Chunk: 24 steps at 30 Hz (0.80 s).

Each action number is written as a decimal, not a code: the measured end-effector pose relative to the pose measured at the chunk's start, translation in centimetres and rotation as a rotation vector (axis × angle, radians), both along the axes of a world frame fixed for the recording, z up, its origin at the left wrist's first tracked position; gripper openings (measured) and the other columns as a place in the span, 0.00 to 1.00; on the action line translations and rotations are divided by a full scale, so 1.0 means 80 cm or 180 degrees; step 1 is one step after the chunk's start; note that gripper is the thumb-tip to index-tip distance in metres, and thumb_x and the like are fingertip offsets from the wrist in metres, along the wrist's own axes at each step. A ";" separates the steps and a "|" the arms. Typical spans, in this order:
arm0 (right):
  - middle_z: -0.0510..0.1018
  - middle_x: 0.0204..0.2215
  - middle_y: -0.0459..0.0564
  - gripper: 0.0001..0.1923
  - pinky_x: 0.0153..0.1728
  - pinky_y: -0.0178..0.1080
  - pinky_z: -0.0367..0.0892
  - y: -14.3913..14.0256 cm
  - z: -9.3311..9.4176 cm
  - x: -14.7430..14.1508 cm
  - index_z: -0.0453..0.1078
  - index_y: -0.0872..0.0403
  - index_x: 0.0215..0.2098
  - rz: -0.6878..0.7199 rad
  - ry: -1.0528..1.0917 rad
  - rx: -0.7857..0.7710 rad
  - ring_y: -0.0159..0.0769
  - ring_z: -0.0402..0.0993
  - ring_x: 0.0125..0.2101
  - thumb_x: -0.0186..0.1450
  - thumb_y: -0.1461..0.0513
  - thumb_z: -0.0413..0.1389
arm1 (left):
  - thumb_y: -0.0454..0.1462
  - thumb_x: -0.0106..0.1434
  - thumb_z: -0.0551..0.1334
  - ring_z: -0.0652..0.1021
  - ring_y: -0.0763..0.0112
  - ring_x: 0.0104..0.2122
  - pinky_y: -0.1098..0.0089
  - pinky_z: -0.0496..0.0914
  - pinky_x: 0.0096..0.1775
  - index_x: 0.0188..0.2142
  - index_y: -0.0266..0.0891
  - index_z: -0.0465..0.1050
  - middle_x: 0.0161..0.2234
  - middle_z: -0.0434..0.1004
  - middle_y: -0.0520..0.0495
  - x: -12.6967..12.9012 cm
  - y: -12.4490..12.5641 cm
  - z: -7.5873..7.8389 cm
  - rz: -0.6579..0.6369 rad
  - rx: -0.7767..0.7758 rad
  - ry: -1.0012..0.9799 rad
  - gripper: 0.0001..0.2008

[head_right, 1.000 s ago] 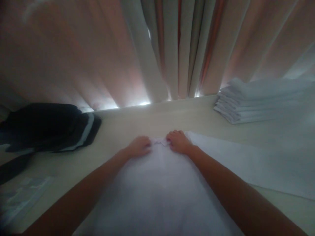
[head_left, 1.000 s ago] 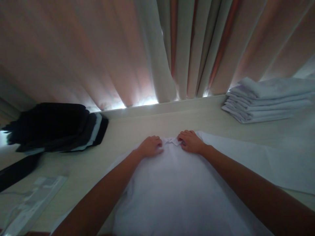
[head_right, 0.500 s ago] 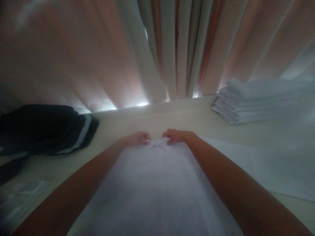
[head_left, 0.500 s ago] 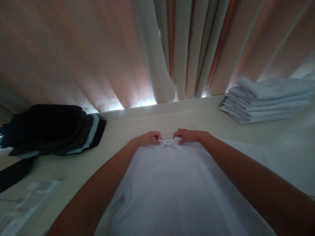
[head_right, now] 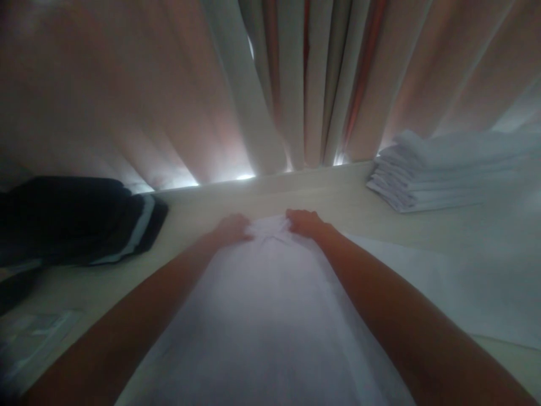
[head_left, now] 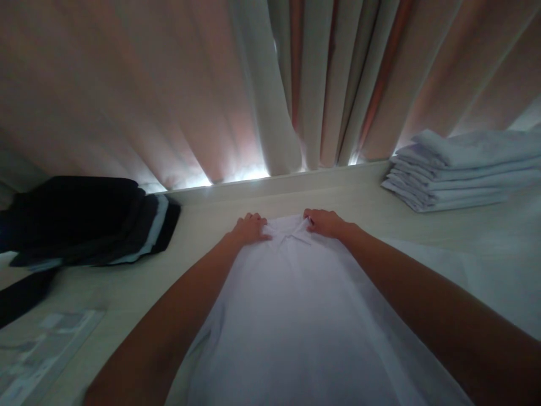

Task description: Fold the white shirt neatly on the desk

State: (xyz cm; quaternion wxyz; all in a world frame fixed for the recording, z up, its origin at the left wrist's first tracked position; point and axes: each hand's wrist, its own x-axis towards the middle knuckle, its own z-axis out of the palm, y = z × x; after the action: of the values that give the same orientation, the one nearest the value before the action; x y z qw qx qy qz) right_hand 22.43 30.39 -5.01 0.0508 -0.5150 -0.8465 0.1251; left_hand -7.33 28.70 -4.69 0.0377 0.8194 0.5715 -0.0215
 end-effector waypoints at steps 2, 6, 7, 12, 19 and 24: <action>0.74 0.52 0.62 0.24 0.51 0.55 0.62 -0.010 -0.012 -0.010 0.63 0.52 0.58 -0.0165 -0.0032 0.0235 0.54 0.70 0.51 0.64 0.60 0.53 | 0.56 0.60 0.63 0.68 0.49 0.58 0.51 0.62 0.57 0.57 0.45 0.68 0.58 0.69 0.37 0.005 -0.002 -0.009 0.0114 0.0013 -0.0010 0.30; 0.57 0.68 0.62 0.32 0.63 0.59 0.47 -0.038 -0.043 -0.025 0.46 0.56 0.70 -0.0211 0.0042 0.0552 0.52 0.53 0.65 0.70 0.58 0.44 | 0.52 0.68 0.53 0.56 0.48 0.67 0.50 0.57 0.61 0.68 0.36 0.49 0.68 0.52 0.30 0.023 -0.025 -0.030 0.0398 0.0219 -0.0086 0.35; 0.53 0.69 0.61 0.32 0.65 0.59 0.43 -0.044 -0.052 -0.027 0.44 0.56 0.71 -0.0180 0.0048 0.0568 0.51 0.48 0.68 0.71 0.56 0.42 | 0.52 0.70 0.50 0.52 0.48 0.68 0.49 0.54 0.62 0.69 0.33 0.45 0.69 0.48 0.28 0.029 -0.034 -0.038 0.0434 0.0272 -0.0128 0.37; 0.43 0.72 0.60 0.40 0.67 0.60 0.37 -0.059 -0.088 -0.033 0.34 0.59 0.73 -0.0297 0.0101 0.0519 0.52 0.39 0.70 0.71 0.46 0.37 | 0.55 0.70 0.45 0.45 0.46 0.70 0.46 0.46 0.65 0.70 0.26 0.41 0.70 0.42 0.26 0.049 -0.069 -0.080 0.0543 0.0381 -0.0352 0.40; 0.39 0.72 0.59 0.45 0.62 0.72 0.31 -0.041 -0.083 -0.051 0.41 0.54 0.73 -0.0671 -0.0080 0.0375 0.69 0.31 0.69 0.67 0.37 0.38 | 0.55 0.71 0.42 0.45 0.53 0.70 0.47 0.43 0.66 0.70 0.30 0.43 0.71 0.41 0.32 0.035 -0.045 -0.089 0.0524 0.0408 -0.0337 0.38; 0.38 0.72 0.59 0.47 0.60 0.73 0.31 -0.034 -0.069 -0.056 0.39 0.51 0.73 -0.0674 -0.0007 0.0232 0.70 0.31 0.68 0.66 0.36 0.41 | 0.55 0.71 0.42 0.44 0.54 0.70 0.47 0.42 0.66 0.70 0.30 0.43 0.71 0.40 0.33 0.030 -0.036 -0.088 0.0483 0.0392 -0.0286 0.39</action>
State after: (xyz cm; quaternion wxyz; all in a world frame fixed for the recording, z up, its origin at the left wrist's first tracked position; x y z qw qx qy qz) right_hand 17.98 27.70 -10.51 0.0815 -0.5995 -0.7914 0.0876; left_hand -4.91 25.83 -11.70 0.0144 0.7747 0.6299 0.0532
